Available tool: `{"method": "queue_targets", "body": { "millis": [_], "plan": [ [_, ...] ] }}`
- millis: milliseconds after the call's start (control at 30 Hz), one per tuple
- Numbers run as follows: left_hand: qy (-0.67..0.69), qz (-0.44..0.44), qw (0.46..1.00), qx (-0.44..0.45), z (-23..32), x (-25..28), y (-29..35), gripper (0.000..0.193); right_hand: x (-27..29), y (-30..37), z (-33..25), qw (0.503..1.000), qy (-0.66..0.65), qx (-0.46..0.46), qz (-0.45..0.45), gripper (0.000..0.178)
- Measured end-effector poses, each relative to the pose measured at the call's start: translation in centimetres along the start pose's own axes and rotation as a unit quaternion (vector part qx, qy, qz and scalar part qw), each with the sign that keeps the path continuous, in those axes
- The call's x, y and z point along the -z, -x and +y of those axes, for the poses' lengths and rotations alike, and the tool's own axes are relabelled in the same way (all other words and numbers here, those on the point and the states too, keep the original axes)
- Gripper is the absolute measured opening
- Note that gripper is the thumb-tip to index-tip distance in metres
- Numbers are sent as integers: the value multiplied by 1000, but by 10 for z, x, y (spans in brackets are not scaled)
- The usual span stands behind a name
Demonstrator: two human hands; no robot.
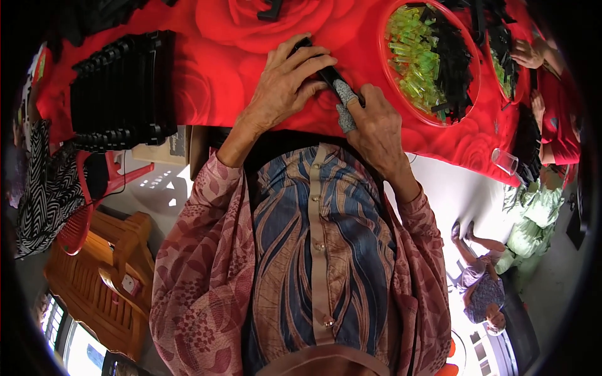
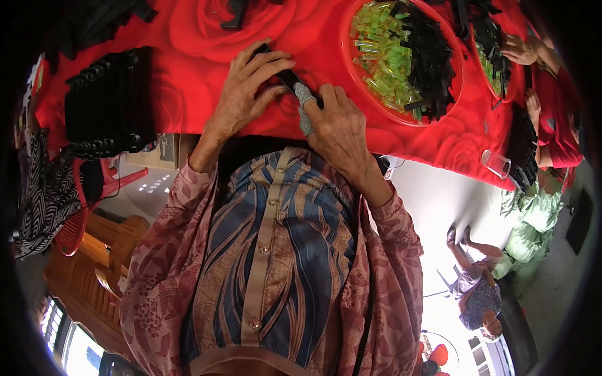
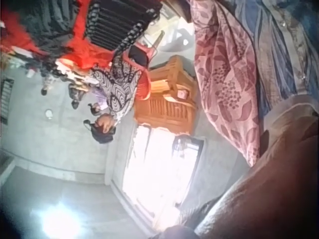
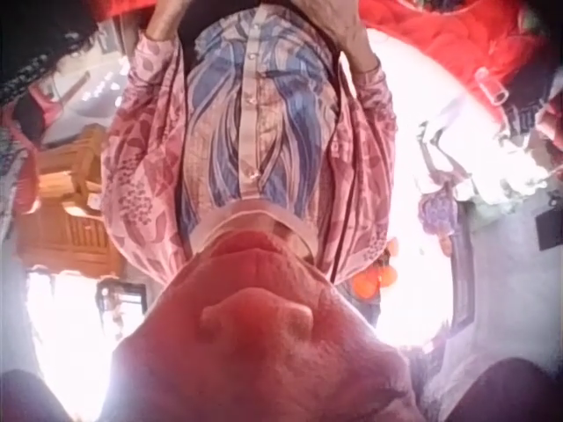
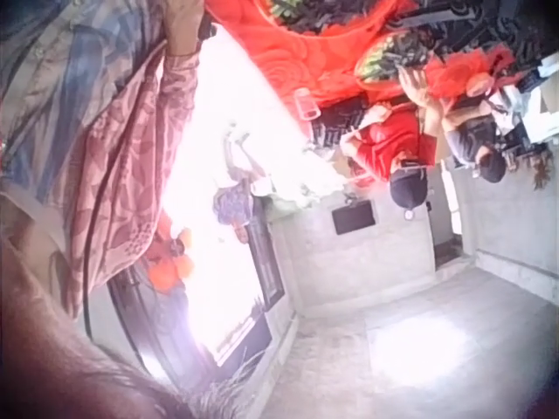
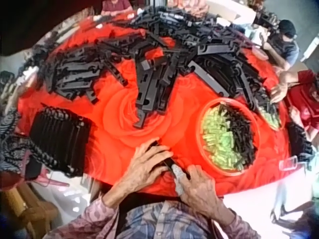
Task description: The person assembles plastic toy gun components by taking small plastic pieces from a tray and inserting them into black plastic frames by hand.
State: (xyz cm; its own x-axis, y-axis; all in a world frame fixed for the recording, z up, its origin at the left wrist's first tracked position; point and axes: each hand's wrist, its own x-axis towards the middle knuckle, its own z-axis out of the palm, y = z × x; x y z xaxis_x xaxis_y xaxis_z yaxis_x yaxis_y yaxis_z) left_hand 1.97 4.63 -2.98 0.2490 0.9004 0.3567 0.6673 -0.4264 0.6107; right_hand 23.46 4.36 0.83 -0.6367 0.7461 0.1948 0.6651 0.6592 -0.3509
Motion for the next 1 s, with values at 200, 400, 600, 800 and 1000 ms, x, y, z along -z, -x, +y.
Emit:
{"method": "queue_targets", "body": {
  "millis": [200, 400, 600, 800, 1000],
  "plan": [
    [3, 0, 1000, 6, 0, -1, 1, 51, 7, 14, 5, 997, -49, 31, 52, 34],
    [10, 2, 1000, 8, 0, 3, 2, 52, 10, 18, -1, 998, 5, 50, 44, 22],
    [26, -4, 999, 24, 5, 3, -3, 50, 12, 9, -1, 1000, -19, 11, 8, 21],
    [30, -5, 999, 29, 2, 1, -2, 50, 12, 5, 0, 999, -46, 9, -9, 24],
    [18, -7, 1000, 23, 2, 4, -1, 51, 8, -1, -1, 999, -43, 0, -31, 28]
  ]
}}
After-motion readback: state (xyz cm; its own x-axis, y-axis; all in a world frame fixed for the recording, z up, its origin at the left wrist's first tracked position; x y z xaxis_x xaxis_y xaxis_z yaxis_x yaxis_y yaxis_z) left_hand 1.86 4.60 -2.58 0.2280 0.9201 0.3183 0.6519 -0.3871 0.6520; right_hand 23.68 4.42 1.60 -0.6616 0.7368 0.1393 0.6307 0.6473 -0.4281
